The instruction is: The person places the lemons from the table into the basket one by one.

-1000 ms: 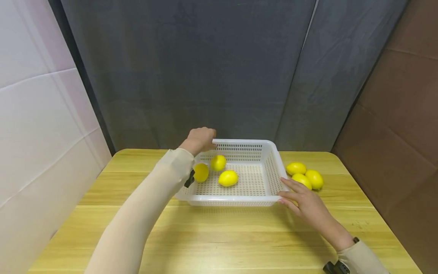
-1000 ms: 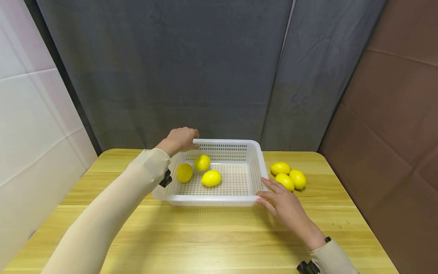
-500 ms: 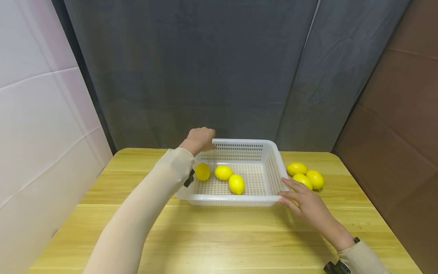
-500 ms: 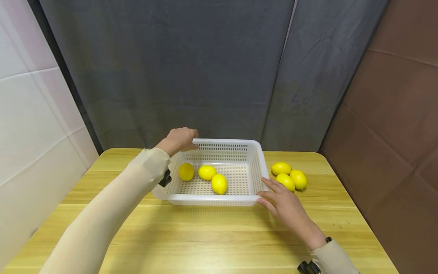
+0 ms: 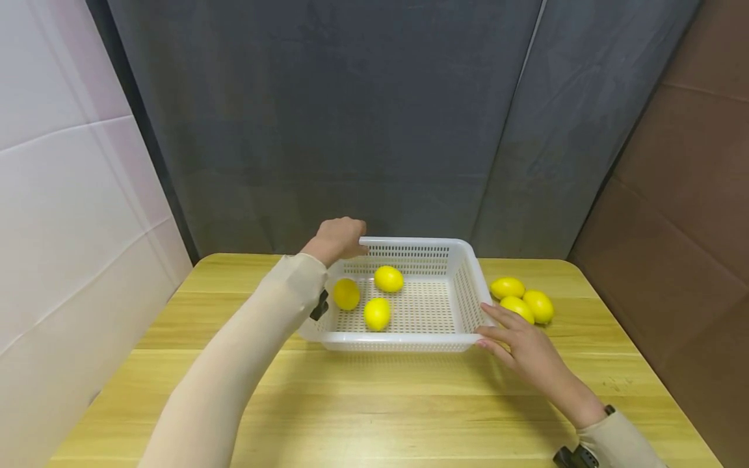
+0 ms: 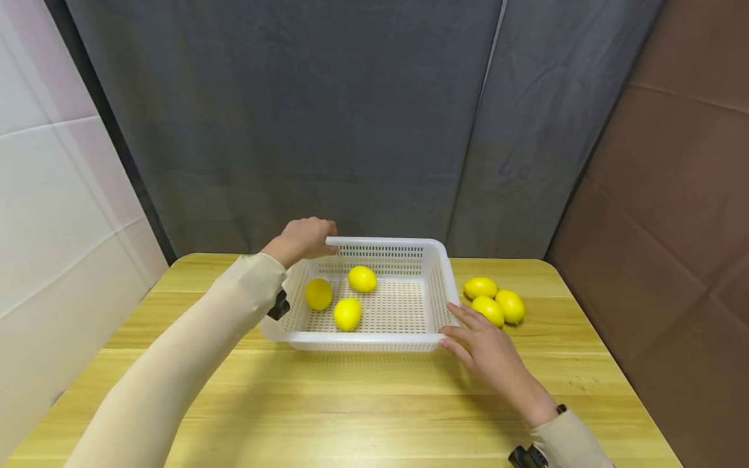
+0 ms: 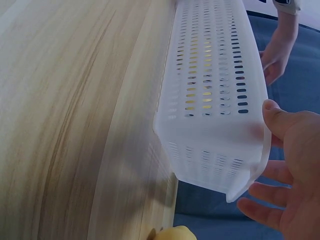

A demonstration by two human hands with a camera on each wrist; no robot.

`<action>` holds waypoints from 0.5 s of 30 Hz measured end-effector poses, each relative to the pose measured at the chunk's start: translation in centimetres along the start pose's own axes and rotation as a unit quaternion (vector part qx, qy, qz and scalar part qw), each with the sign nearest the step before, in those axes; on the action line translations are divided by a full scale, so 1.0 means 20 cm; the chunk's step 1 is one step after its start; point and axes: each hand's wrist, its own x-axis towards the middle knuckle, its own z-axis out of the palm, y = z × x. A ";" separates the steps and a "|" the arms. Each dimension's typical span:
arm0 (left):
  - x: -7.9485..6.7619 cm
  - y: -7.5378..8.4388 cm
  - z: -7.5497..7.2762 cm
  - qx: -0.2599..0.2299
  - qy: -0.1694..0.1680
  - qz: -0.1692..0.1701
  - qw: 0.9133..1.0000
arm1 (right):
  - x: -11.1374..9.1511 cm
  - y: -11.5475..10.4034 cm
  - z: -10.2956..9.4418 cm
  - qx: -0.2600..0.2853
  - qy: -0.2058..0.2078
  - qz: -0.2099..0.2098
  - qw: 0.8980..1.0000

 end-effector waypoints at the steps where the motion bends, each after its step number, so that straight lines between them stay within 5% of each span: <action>1: 0.00 -0.01 0.00 -0.004 0.001 0.002 1.000 | 0.00 0.00 0.00 0.001 0.001 -0.001 1.000; 15: -0.13 -0.13 -0.02 -0.040 0.046 0.046 0.997 | -0.01 0.01 0.00 0.007 0.003 0.000 1.000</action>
